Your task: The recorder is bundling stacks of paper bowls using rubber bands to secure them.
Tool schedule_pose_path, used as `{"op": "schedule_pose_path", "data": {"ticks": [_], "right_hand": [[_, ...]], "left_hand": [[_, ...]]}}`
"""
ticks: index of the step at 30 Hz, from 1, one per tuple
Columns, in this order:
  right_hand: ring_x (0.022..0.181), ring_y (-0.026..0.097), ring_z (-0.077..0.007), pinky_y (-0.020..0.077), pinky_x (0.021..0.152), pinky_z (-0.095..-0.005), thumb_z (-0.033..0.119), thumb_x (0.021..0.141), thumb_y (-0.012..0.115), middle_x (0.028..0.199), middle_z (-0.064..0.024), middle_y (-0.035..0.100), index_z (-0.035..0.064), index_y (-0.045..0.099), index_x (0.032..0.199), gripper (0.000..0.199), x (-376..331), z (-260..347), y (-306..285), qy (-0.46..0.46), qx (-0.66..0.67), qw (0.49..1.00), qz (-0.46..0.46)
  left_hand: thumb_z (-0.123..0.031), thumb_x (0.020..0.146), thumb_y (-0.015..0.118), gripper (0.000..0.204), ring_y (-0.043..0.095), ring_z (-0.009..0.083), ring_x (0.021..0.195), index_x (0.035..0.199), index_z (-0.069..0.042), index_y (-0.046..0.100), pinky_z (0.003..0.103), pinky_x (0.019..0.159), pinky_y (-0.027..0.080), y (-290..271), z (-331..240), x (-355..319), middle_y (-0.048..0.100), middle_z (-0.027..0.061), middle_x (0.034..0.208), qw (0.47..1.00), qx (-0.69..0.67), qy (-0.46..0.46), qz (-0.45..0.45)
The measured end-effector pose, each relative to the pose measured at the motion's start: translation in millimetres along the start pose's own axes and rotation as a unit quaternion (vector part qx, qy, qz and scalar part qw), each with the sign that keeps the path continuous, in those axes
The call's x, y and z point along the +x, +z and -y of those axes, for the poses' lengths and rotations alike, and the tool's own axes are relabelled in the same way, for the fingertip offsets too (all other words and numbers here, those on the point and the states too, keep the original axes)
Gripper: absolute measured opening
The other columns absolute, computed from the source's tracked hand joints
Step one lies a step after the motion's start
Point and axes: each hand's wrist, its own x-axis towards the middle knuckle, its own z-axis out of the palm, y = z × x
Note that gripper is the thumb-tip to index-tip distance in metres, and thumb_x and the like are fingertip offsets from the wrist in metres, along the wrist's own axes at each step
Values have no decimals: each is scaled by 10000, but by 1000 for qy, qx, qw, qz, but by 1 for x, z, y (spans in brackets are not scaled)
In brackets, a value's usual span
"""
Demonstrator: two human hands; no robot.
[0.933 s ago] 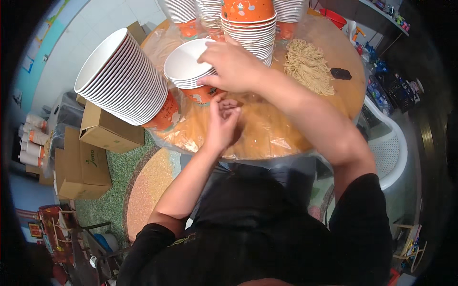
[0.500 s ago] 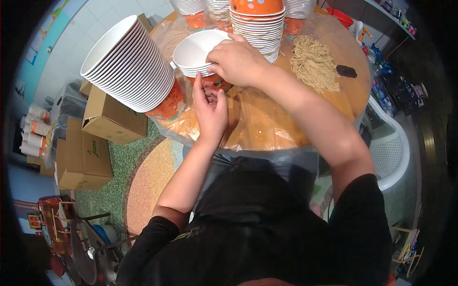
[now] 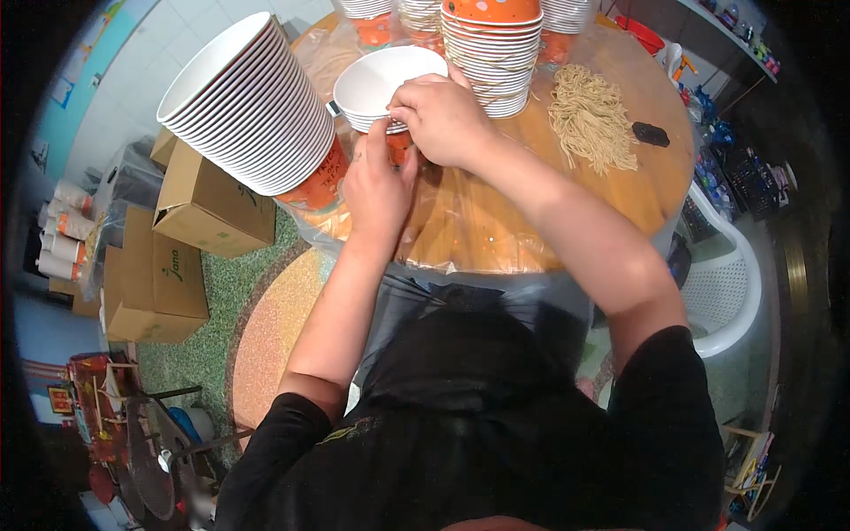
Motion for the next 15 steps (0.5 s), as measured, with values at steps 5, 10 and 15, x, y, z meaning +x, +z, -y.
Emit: {"op": "schedule_pose_path", "data": {"ticks": [5,10,15], "right_hand": [[1263,701,-316,356,1249,-571,252,1063,683,1082,-79,806,126,820,1033,188,-5,3,8,-7,-8,999,-53],[1297,698,-319,364,1241,-593,225,1040,687,1108,-94,822,126,815,1027,163,-6,1,17,-27,3,993,-117],[1272,706,-323,437,1141,-531,199,1022,682,1113,-91,831,120,789,972,142,15,9,-6,-41,29,978,-202]], "left_hand": [[-180,932,861,500,746,375,947,1364,-53,643,485,740,608,-10,6,16,711,166,1047,998,35,21,48],[-177,923,862,519,744,376,949,1376,-50,643,476,752,614,-10,5,15,711,168,1048,998,27,36,36],[-153,885,901,585,758,381,965,1407,-48,660,485,805,619,-9,4,13,744,174,1095,998,44,40,33]]}}
